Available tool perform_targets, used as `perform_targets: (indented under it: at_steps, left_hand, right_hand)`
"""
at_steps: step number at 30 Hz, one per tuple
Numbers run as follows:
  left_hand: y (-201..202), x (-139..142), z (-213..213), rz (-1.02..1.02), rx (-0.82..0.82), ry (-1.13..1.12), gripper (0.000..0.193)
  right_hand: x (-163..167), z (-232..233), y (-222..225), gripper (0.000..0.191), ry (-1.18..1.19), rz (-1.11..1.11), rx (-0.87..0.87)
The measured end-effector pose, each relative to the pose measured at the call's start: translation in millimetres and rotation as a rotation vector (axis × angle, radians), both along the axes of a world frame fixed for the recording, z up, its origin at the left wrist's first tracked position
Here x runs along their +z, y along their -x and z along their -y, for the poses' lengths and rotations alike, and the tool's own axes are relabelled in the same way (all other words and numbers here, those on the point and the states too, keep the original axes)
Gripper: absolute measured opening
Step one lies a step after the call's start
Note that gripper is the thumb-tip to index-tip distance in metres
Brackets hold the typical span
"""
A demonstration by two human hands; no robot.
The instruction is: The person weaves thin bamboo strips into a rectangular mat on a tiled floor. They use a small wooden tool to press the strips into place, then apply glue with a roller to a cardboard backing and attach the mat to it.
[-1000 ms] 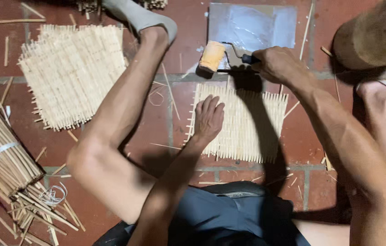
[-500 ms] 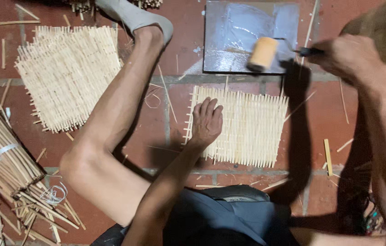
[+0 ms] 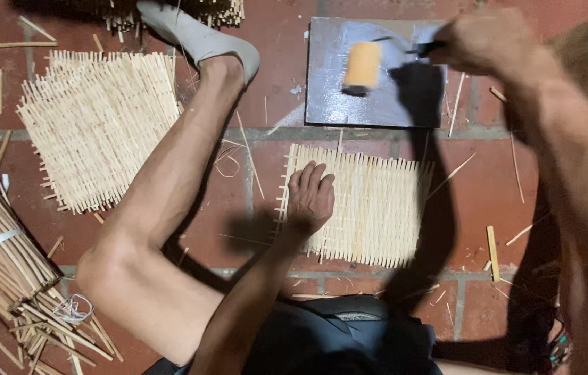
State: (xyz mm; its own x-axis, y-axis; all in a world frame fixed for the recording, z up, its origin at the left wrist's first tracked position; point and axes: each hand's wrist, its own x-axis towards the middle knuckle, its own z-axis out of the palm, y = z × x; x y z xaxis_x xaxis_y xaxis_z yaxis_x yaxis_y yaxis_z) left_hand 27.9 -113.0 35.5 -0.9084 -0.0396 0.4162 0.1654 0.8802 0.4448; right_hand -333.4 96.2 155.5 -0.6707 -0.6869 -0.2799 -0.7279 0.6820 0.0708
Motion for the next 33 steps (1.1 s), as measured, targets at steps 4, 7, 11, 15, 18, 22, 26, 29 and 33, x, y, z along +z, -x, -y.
perform_targets:
  at_steps: [4, 7, 11, 15, 18, 22, 26, 29, 33]
  left_hand:
    - [1, 3, 0, -0.005, -0.004, 0.009, 0.026]
    - [1, 7, 2, 0.016, -0.013, 0.014, 0.027]
    - [2, 14, 6, 0.085, -0.005, 0.054, 0.026]
    - [4, 16, 6, 0.095, -0.011, -0.01, 0.026]
    - [6, 12, 5, 0.054, -0.009, -0.027, 0.025]
    - [7, 5, 4, 0.008, -0.016, -0.049, 0.027]
    - [5, 3, 3, 0.01, -0.026, -0.046, 0.027]
    - [3, 5, 2, 0.064, -0.042, -0.055, 0.028]
    - [1, 4, 0, 0.109, -0.043, -0.023, 0.027]
  right_hand:
    - [27, -87, 7, 0.035, -0.105, -0.027, -0.117]
    - [31, -99, 23, 0.034, -0.11, -0.08, -0.113]
    - [18, -53, 45, 0.033, 0.011, -0.08, -0.03]
    - [3, 29, 45, 0.032, 0.194, 0.0, 0.078]
    - [-14, 96, 45, 0.031, 0.303, 0.079, 0.122]
    - [-14, 90, 64, 0.03, 0.243, 0.073, 0.077]
    - [2, 9, 77, 0.029, 0.07, 0.005, -0.041]
    - [26, -48, 78, 0.028, -0.026, -0.034, -0.161]
    - [52, -92, 59, 0.027, 0.04, -0.05, -0.32]
